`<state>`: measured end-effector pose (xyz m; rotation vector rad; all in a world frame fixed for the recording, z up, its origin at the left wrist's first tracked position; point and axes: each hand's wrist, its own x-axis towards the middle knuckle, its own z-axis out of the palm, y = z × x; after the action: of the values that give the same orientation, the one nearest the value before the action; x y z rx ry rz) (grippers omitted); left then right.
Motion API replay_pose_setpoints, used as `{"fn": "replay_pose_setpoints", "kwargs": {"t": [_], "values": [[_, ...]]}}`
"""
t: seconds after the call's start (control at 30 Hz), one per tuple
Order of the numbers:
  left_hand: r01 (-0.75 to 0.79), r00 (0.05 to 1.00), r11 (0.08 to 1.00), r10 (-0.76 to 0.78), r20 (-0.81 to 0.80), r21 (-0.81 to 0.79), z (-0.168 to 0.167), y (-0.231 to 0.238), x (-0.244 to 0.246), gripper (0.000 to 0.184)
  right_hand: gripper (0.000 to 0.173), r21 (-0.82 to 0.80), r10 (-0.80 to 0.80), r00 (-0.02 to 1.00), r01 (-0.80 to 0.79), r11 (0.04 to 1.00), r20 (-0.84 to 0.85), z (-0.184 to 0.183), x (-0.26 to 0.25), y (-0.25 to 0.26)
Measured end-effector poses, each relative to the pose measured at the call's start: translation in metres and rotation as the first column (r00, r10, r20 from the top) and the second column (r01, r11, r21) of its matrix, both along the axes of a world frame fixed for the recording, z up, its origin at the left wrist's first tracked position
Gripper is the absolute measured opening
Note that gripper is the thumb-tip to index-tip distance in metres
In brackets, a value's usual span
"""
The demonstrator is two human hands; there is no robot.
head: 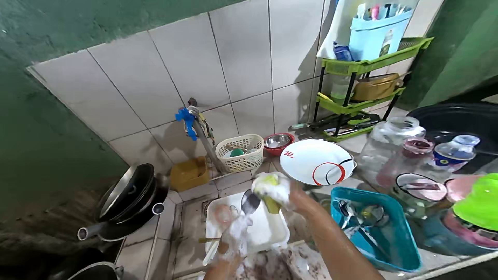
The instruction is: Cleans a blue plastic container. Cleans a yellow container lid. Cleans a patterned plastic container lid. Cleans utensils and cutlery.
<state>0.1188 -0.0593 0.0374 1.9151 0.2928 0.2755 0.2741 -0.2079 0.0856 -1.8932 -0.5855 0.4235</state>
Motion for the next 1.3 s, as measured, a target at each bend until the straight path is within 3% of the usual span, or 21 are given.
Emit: {"fn": "replay_pose_setpoints", "kwargs": {"t": [0.03,0.07,0.13,0.17,0.27,0.4,0.47,0.53,0.6,0.67,0.77,0.8,0.87,0.93,1.0,1.1,1.17,1.2,1.27,1.3], "values": [[0.013,0.999,1.0,-0.012,-0.04,0.023,0.004,0.0,0.001,0.025,0.032,-0.068,0.129,0.99,-0.125,0.99,0.064,0.004,-0.005,-0.001],[0.086,0.991,0.983,-0.068,-0.113,0.165,0.011,0.001,-0.001,0.026,0.033,-0.197,0.249,0.961,-0.224,0.955,0.117,0.011,-0.013,0.0],[0.328,0.928,0.836,-0.198,-0.316,0.44,0.033,0.002,-0.006,0.029,0.032,-0.488,0.434,0.894,-0.331,0.807,0.11,0.028,-0.027,0.005],[0.4,0.907,0.76,-0.245,-0.343,0.513,0.035,0.005,-0.006,0.029,0.031,-0.563,0.478,0.874,-0.354,0.747,0.084,0.034,-0.03,0.006],[0.401,0.916,0.66,-0.306,-0.261,0.635,0.027,0.012,-0.007,0.027,0.032,-0.563,0.502,0.855,-0.355,0.746,0.127,0.022,-0.024,0.008],[0.279,0.959,0.723,-0.249,-0.139,0.632,0.022,0.008,-0.002,0.032,0.04,-0.371,0.235,0.945,-0.14,0.918,0.226,0.012,-0.014,0.013],[0.249,0.965,0.73,-0.244,-0.098,0.637,0.02,0.01,-0.003,0.031,0.038,-0.318,0.162,0.954,-0.077,0.945,0.251,0.013,-0.013,0.012],[0.242,0.939,0.632,-0.344,-0.013,0.736,0.014,0.02,-0.005,0.028,0.037,-0.379,0.312,0.928,-0.218,0.899,0.205,0.013,-0.012,0.005],[0.374,0.919,0.631,-0.352,-0.179,0.68,0.026,0.021,-0.01,0.027,0.038,-0.473,0.494,0.861,-0.386,0.792,0.123,0.008,-0.011,0.004],[0.39,0.916,0.622,-0.335,-0.219,0.678,0.03,0.018,-0.011,0.026,0.035,-0.487,0.538,0.836,-0.428,0.761,0.107,0.008,-0.014,0.001],[0.267,0.95,0.665,-0.305,-0.073,0.698,0.023,0.01,-0.01,0.028,0.03,-0.382,0.413,0.895,-0.327,0.864,0.169,0.013,-0.014,-0.005],[0.225,0.946,0.659,-0.324,0.0,0.718,0.019,0.007,-0.007,0.029,0.029,-0.336,0.345,0.927,-0.281,0.899,0.146,0.016,-0.013,-0.007],[0.192,0.955,0.734,-0.293,0.049,0.651,0.016,-0.009,0.0,0.031,0.034,-0.239,0.178,0.981,-0.157,0.958,0.071,0.023,-0.011,-0.013],[0.153,0.987,0.912,-0.158,-0.018,0.382,0.018,-0.038,0.005,0.029,0.037,-0.146,-0.059,0.998,0.062,0.987,0.025,0.02,-0.008,-0.021],[0.124,0.992,0.984,-0.119,-0.045,0.129,0.015,-0.064,0.015,0.03,0.039,-0.108,-0.272,0.962,0.273,0.956,0.022,0.013,-0.004,-0.035],[0.214,0.954,0.971,-0.184,-0.237,0.105,0.027,-0.108,0.029,0.033,0.039,-0.073,-0.447,0.854,0.48,0.874,0.264,-0.007,0.006,-0.073],[0.334,0.908,0.932,-0.279,-0.313,0.14,0.01,-0.131,0.046,0.033,0.036,-0.035,-0.498,0.702,0.595,0.803,0.509,-0.021,0.021,-0.113],[0.374,0.886,0.925,-0.333,-0.322,0.072,-0.005,-0.143,0.057,0.029,0.036,-0.04,-0.52,0.631,0.657,0.752,0.575,-0.018,0.027,-0.134],[0.53,0.78,0.847,-0.508,-0.364,-0.047,-0.028,-0.161,0.075,0.028,0.04,-0.049,-0.564,0.551,0.741,0.67,0.614,-0.004,0.034,-0.165],[0.616,0.71,0.788,-0.558,-0.43,-0.007,-0.023,-0.169,0.083,0.03,0.041,-0.045,-0.577,0.544,0.751,0.659,0.609,0.003,0.033,-0.173]]}}
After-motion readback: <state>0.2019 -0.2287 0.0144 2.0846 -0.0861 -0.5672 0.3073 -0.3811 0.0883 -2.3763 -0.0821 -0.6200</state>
